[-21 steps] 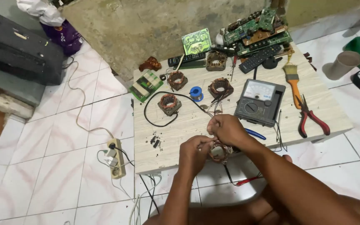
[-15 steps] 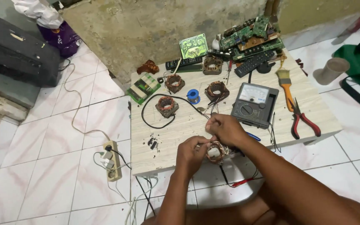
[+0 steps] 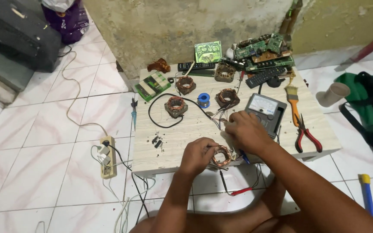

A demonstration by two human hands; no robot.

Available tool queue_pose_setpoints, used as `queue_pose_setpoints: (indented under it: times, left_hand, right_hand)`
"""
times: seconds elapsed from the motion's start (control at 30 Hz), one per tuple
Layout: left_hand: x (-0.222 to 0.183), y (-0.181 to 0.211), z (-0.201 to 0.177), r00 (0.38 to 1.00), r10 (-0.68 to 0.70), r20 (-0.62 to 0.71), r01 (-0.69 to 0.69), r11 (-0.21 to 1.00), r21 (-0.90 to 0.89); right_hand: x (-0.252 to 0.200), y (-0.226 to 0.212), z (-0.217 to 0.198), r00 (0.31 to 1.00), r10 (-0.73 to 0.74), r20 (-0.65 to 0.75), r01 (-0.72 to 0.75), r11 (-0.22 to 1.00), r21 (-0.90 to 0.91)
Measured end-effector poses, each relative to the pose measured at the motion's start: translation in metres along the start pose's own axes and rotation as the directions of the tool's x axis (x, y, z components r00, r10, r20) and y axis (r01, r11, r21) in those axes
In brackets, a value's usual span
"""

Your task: Inspecting and testing wire connections on a motor stator using a multimeter and hand tools.

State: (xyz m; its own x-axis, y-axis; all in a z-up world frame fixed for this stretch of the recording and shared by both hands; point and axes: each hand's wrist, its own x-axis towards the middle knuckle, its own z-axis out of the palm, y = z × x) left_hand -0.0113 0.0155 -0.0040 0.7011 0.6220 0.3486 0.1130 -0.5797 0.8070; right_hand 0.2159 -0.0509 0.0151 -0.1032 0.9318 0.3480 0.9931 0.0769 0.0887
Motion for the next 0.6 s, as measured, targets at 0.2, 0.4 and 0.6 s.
queue_pose_setpoints:
  times: [0.2, 0.4, 0.6]
  left_hand:
    - [-0.002, 0.003, -0.001, 1.0, -0.018, -0.008, 0.018, 1.0, -0.005]
    - [0.0, -0.01, 0.011, 0.991, 0.084, -0.102, -0.078, 0.995, 0.062]
    - [0.0, -0.001, 0.007, 0.988, 0.074, -0.133, -0.072, 0.997, 0.017]
  right_hand:
    - [0.006, 0.003, 0.024, 0.995, -0.024, -0.1, 0.04, 0.986, 0.161]
    - [0.012, -0.013, -0.005, 0.8, 0.409, 0.439, -0.568, 0.281, 0.773]
    - [0.008, -0.013, -0.004, 0.764, 0.416, 0.493, -0.519, -0.058, 0.853]
